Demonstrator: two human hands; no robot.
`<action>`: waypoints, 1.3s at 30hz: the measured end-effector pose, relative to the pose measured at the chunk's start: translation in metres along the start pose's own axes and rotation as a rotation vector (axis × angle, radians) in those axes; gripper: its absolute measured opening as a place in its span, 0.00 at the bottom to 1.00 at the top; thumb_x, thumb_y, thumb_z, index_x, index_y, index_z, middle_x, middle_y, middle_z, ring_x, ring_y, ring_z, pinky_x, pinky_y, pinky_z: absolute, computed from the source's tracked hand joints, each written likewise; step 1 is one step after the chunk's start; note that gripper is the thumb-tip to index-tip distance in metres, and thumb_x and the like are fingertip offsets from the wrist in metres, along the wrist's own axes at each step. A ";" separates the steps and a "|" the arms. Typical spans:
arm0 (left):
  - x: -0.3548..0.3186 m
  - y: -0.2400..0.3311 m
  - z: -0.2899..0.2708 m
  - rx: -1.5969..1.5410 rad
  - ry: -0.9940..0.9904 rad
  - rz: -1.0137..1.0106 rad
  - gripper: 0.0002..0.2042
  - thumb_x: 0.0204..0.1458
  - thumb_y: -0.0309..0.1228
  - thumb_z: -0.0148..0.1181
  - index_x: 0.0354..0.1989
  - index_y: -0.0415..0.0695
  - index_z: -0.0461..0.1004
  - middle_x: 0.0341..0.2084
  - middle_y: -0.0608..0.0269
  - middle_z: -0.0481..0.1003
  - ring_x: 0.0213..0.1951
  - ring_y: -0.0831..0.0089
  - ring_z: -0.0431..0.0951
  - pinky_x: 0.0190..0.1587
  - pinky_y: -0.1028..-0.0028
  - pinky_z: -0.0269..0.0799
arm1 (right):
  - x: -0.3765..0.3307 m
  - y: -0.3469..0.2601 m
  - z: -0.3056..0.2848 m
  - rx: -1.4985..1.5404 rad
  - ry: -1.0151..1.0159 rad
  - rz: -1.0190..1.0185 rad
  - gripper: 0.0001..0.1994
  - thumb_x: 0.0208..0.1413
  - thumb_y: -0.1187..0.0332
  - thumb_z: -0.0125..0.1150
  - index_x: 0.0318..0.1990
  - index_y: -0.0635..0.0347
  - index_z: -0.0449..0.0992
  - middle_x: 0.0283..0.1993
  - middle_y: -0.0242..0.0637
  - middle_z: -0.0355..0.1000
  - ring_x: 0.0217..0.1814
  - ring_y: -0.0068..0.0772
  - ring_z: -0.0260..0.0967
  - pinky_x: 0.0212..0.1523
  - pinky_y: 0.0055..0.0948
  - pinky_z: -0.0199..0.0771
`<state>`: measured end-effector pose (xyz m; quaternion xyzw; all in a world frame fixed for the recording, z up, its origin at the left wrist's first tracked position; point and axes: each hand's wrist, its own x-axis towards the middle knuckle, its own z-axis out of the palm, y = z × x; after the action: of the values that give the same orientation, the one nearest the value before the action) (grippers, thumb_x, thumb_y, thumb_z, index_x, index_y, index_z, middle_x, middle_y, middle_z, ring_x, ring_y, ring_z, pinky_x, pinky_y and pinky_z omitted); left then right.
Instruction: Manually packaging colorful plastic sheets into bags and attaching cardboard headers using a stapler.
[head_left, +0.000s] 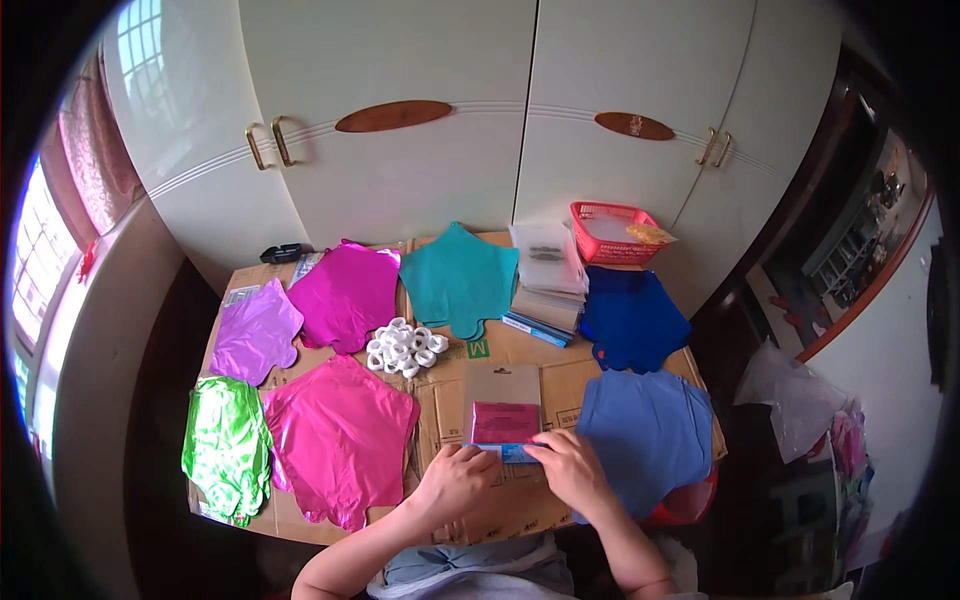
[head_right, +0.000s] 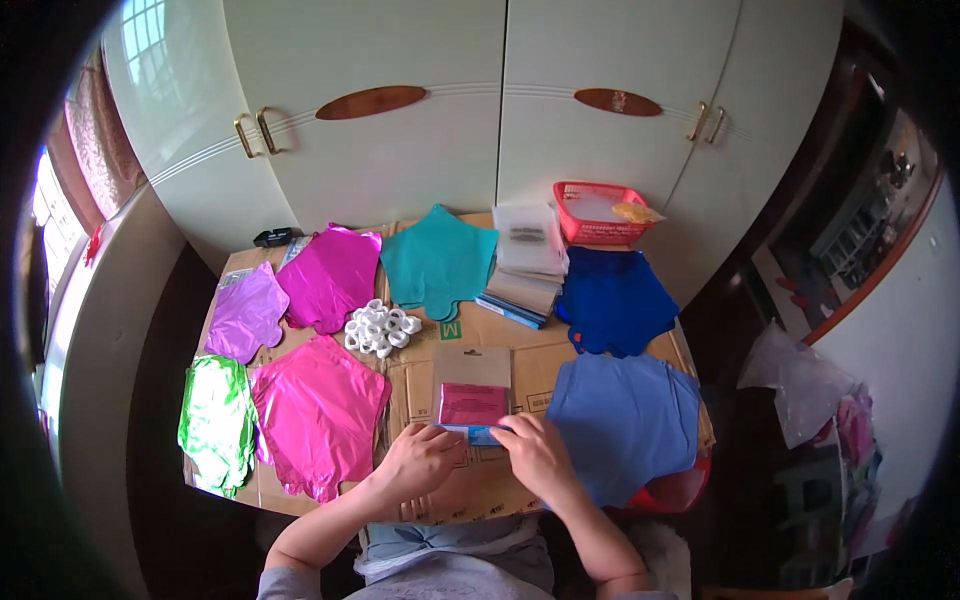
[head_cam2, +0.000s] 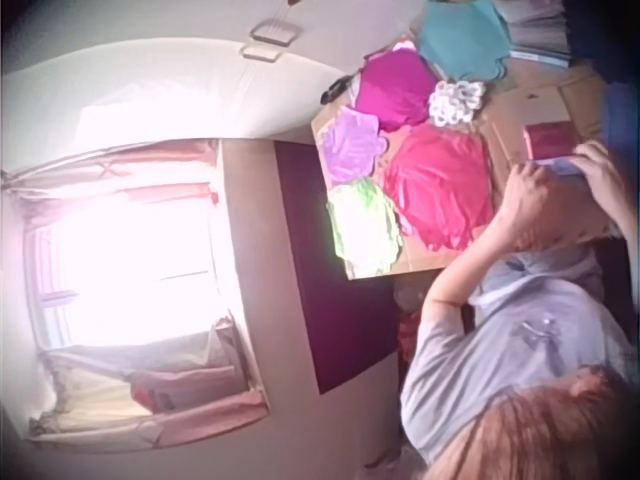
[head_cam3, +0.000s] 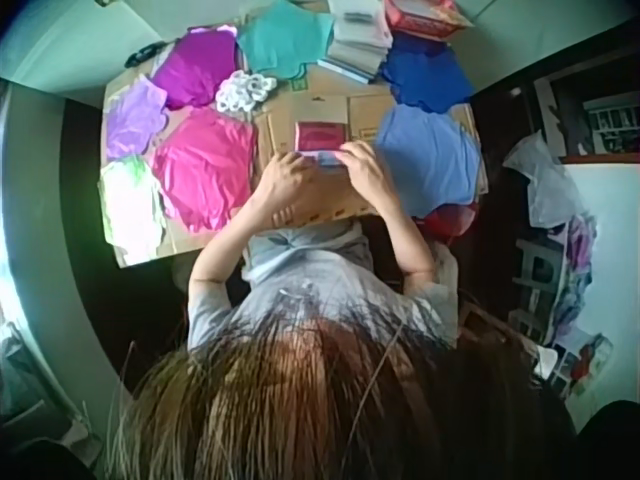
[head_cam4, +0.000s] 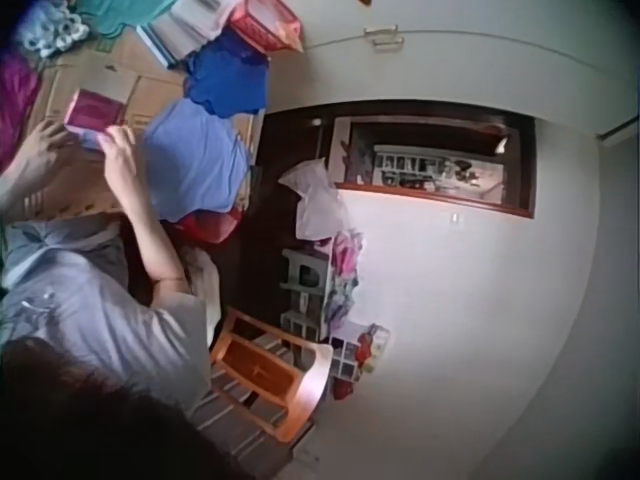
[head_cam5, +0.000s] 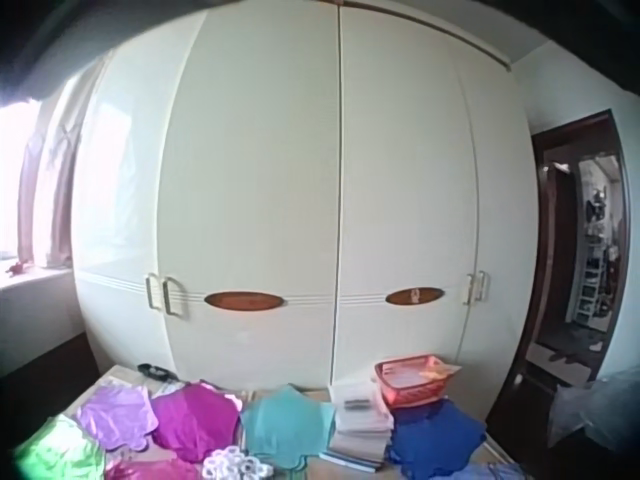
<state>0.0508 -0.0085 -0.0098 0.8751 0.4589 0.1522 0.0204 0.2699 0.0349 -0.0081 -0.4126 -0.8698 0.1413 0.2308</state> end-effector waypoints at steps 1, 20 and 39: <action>0.003 0.002 -0.001 0.029 -0.002 0.002 0.11 0.42 0.31 0.56 0.35 0.46 0.76 0.37 0.68 0.74 0.41 0.71 0.73 0.42 0.68 0.67 | 0.003 0.010 -0.001 -0.010 -0.013 -0.083 0.13 0.46 0.78 0.55 0.40 0.55 0.80 0.46 0.36 0.74 0.51 0.36 0.70 0.47 0.32 0.70; 0.039 0.061 0.044 0.016 0.068 -0.173 0.07 0.47 0.26 0.50 0.33 0.37 0.67 0.28 0.55 0.69 0.32 0.64 0.72 0.31 0.69 0.71 | 0.008 0.038 -0.002 0.104 -0.141 -0.257 0.17 0.46 0.80 0.51 0.44 0.58 0.78 0.50 0.38 0.73 0.56 0.37 0.66 0.59 0.34 0.64; -0.051 -0.041 -0.038 -1.115 0.590 -0.596 0.06 0.60 0.31 0.51 0.38 0.43 0.62 0.25 0.66 0.68 0.26 0.74 0.71 0.29 0.75 0.69 | -0.010 0.030 0.008 -0.088 -0.058 -0.281 0.16 0.50 0.63 0.62 0.47 0.53 0.76 0.52 0.31 0.72 0.58 0.32 0.67 0.60 0.39 0.63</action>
<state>-0.0201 -0.0305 0.0070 0.4928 0.5192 0.5846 0.3820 0.2902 0.0452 -0.0308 -0.2922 -0.9306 0.0812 0.2050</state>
